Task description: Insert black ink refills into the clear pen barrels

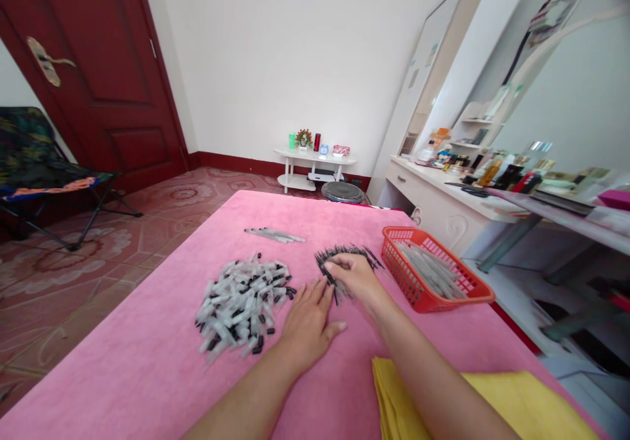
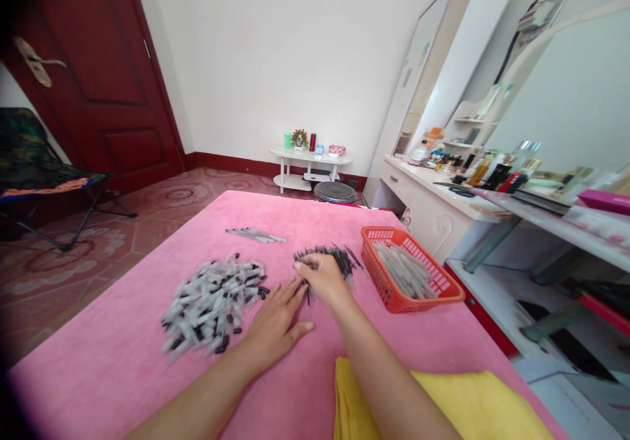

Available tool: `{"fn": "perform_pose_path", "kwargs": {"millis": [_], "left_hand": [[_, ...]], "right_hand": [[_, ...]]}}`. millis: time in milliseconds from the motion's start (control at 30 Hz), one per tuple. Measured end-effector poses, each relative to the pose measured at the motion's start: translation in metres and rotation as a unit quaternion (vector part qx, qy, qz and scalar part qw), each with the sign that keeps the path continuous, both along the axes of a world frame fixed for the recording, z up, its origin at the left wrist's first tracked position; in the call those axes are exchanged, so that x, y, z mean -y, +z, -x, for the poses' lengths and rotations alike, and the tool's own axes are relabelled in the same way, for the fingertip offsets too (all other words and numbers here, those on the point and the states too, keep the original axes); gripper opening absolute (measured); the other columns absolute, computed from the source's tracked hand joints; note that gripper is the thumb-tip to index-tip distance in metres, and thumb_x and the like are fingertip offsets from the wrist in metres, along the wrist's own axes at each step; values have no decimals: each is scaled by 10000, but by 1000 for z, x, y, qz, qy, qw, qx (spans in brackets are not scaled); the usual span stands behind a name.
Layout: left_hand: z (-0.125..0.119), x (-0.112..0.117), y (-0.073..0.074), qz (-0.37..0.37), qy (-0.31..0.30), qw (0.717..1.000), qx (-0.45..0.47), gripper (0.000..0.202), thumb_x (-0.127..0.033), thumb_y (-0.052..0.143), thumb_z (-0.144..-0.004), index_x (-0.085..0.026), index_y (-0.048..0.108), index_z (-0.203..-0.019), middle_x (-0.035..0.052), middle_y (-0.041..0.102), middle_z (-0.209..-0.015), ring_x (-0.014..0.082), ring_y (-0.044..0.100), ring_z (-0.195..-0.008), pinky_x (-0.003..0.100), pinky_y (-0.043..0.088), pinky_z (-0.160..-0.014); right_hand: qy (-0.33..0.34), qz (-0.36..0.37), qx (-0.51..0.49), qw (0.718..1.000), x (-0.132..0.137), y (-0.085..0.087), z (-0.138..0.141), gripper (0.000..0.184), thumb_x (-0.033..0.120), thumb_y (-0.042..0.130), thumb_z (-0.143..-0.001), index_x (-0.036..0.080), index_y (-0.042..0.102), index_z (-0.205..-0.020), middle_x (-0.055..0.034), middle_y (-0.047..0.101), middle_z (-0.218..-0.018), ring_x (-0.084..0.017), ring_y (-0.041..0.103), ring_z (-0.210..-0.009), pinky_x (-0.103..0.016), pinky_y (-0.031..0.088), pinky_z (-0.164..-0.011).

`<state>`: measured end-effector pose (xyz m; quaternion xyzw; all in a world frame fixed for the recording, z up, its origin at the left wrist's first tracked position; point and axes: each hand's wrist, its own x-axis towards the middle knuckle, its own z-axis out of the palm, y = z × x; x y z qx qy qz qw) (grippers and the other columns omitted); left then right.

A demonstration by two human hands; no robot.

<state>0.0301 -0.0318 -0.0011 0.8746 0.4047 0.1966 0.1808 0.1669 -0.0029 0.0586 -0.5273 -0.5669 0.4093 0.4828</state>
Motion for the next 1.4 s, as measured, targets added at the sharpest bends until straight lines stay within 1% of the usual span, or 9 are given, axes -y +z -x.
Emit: {"fn": "perform_pose_path", "kwargs": {"millis": [133,267,400,467,567,767,900,1100,1400], "left_hand": [[2,2,3,-11,-9,999,41,657,-444,515,-783,-162,361,-1356,140,319,-1430,296,263,-1317,476,156,-1083],[3,3,3,-22,-21,996,78,552,-380,484,-808,-207,405,-1326,125,435,-1351,299,330,-1275,498,192,-1057],[4,2,2,-4,-13,998,57,688,-450,546,-756,-204,340,-1365,127,309,-1434,308,244,-1321,489,169,-1070],[3,2,1,9,-8,999,39,770,-482,573,-728,-205,292,-1389,130,229,-1469,305,195,-1342,479,142,-1082],[2,2,1,18,0,1000,26,817,-497,589,-709,-211,264,-1402,122,183,-1485,288,156,-1356,457,117,-1094],[-1,1,-2,16,40,999,25,785,-449,586,-719,-185,284,-1394,109,237,-1470,267,219,-1337,404,148,-1096],[-7,-5,-2,-4,73,997,36,696,-382,582,-738,-164,350,-1357,118,360,-1403,258,319,-1276,370,216,-1065],[-15,-13,4,-29,109,992,48,560,-334,579,-759,-178,446,-1280,107,517,-1231,249,447,-1130,356,312,-969],[-13,-16,-6,-33,78,994,75,601,-361,576,-757,-169,430,-1307,126,442,-1332,265,385,-1213,379,262,-1024]], "right_hand": [[-8,4,-66,998,-17,9,48,172,302,632,-650,134,634,-686,22,531,-572,-92,447,-530,-215,351,-515],[94,-12,-96,991,-20,14,75,225,315,622,-674,160,634,-837,-17,625,-757,-129,551,-669,-233,429,-610],[-4,-83,141,987,-15,13,38,217,222,572,-719,166,633,-920,-63,647,-916,-165,580,-813,-282,438,-758],[-120,-110,317,934,-13,10,3,217,201,564,-731,158,640,-929,-92,632,-938,-190,570,-844,-310,413,-801],[-193,-80,471,857,-9,2,-46,251,152,503,-767,119,629,-982,-142,612,-965,-222,563,-911,-311,402,-816],[-196,30,569,798,2,-17,-81,336,50,413,-762,110,626,-1015,-150,617,-993,-216,570,-989,-267,395,-826],[-223,62,598,767,10,-14,-73,264,216,446,-814,151,621,-1001,-143,633,-965,-253,609,-908,-314,428,-745],[-213,126,570,784,8,-15,-68,292,366,504,-789,160,606,-969,-143,663,-887,-274,620,-904,-330,439,-710],[-205,119,556,797,6,-20,-65,249,169,486,-729,173,615,-942,-115,671,-877,-249,628,-886,-285,420,-695]]}}
